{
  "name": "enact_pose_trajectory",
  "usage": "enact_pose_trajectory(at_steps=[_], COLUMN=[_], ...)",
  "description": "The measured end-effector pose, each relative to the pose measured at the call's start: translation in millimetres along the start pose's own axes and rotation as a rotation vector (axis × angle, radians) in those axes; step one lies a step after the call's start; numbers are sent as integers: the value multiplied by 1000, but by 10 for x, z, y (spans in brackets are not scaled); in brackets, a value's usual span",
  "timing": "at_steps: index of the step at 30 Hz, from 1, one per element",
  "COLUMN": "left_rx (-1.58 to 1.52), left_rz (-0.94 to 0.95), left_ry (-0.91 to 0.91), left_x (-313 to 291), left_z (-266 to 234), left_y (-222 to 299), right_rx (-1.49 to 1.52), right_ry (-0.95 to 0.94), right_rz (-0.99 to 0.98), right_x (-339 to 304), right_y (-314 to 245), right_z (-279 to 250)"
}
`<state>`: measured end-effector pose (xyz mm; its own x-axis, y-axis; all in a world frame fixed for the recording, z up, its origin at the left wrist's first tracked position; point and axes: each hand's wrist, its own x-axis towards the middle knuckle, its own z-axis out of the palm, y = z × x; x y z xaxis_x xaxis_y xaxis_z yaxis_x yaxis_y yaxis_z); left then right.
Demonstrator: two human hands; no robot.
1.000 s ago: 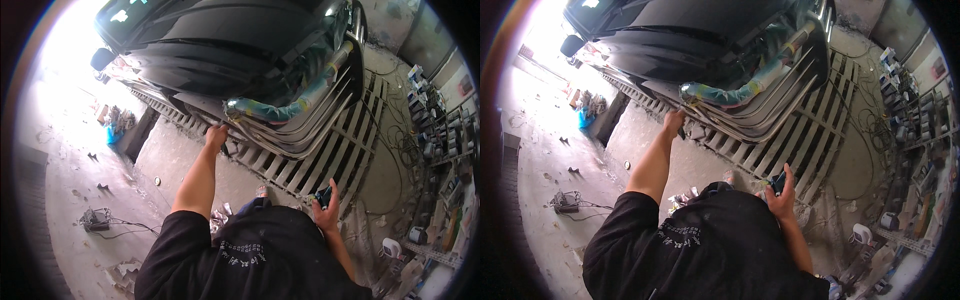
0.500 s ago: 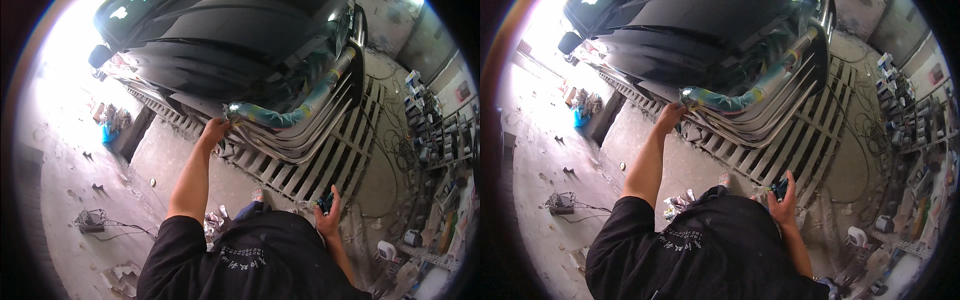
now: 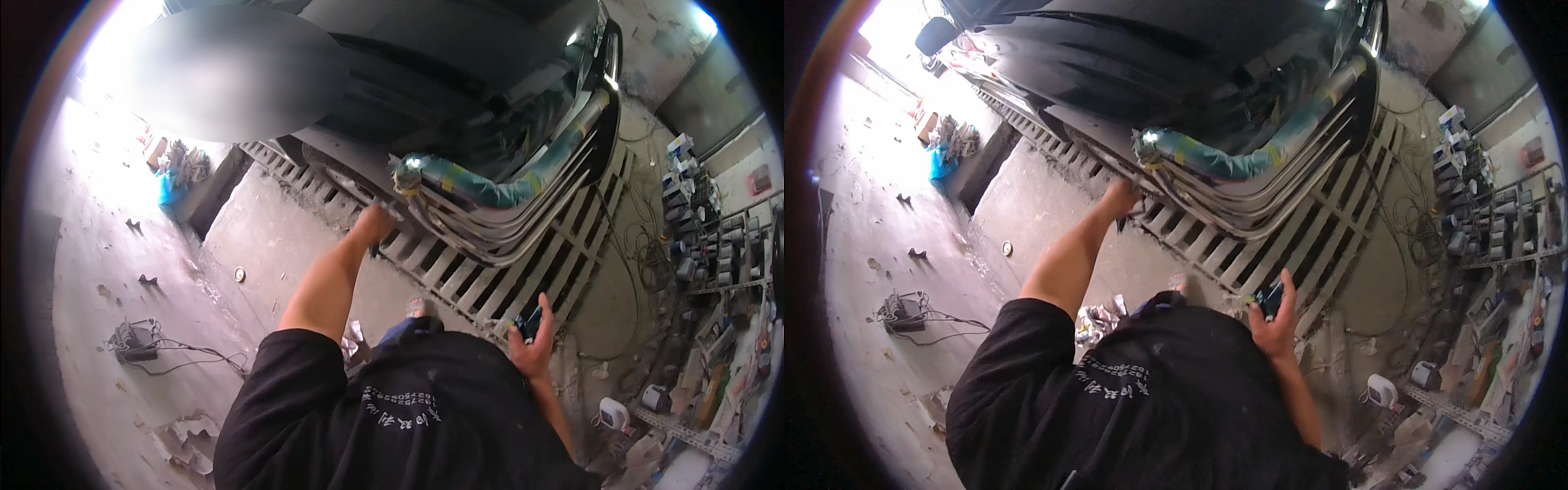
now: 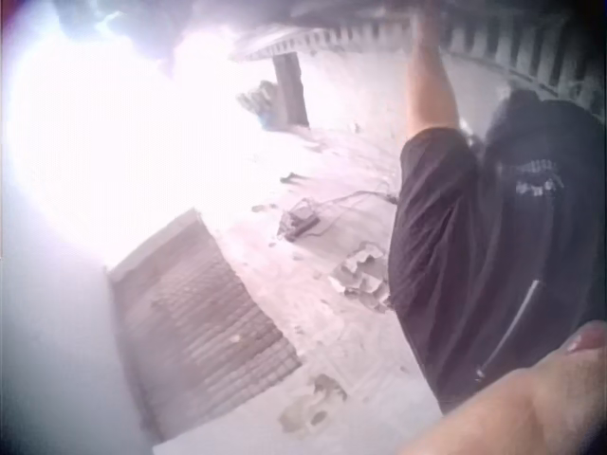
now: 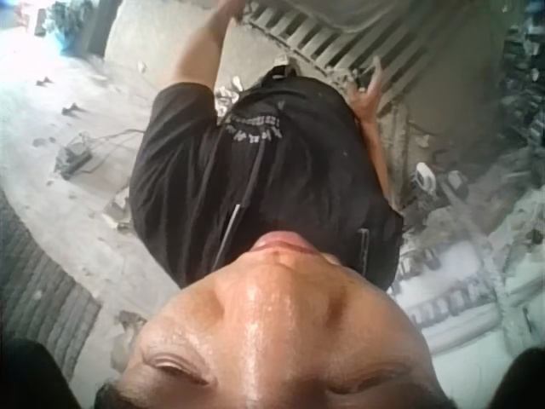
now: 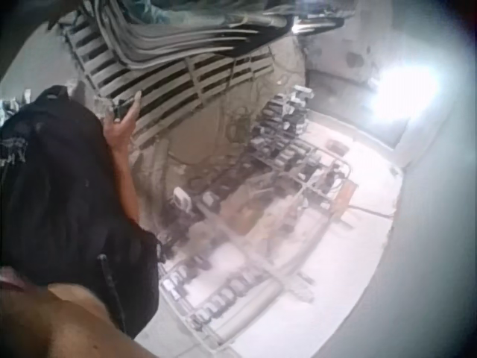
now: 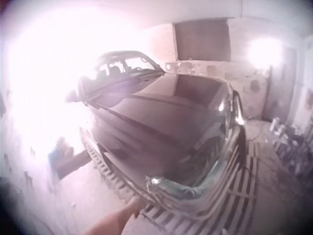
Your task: The person applies yellow masking tape to the front bumper and grille of a dark-colored car. They smooth the tape along the bumper edges and between grille bars, then remove a protective plastic film from the bumper surface.
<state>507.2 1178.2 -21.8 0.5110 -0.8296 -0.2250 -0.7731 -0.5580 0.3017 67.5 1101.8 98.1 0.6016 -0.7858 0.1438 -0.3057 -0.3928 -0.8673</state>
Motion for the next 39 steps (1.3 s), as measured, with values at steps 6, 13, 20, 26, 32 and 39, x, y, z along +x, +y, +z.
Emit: enact_pose_trajectory(at_steps=[6, 13, 20, 26, 32, 39], left_rx=[-1419, -1077, -587, -680, -697, -1089], left_rz=[-284, -238, 109, 52, 81, -258], left_ry=[239, 440, 749, 800, 394, 535], left_x=[-229, -315, -385, -169, -240, -565], left_z=[-334, -446, -253, -42, 91, -176], left_y=[471, 778, 1224, 1435, 1478, 900], right_rx=[-14, -81, -114, -99, -70, -68], right_ry=[14, 13, 7, -44, -110, -60], right_rz=[111, 0, -18, -12, 68, 22], right_x=[-62, 37, 47, 32, 44, 44], right_y=[121, -60, -149, -199, -262, -259], right_z=[57, 181, 203, 232, 279, 293])
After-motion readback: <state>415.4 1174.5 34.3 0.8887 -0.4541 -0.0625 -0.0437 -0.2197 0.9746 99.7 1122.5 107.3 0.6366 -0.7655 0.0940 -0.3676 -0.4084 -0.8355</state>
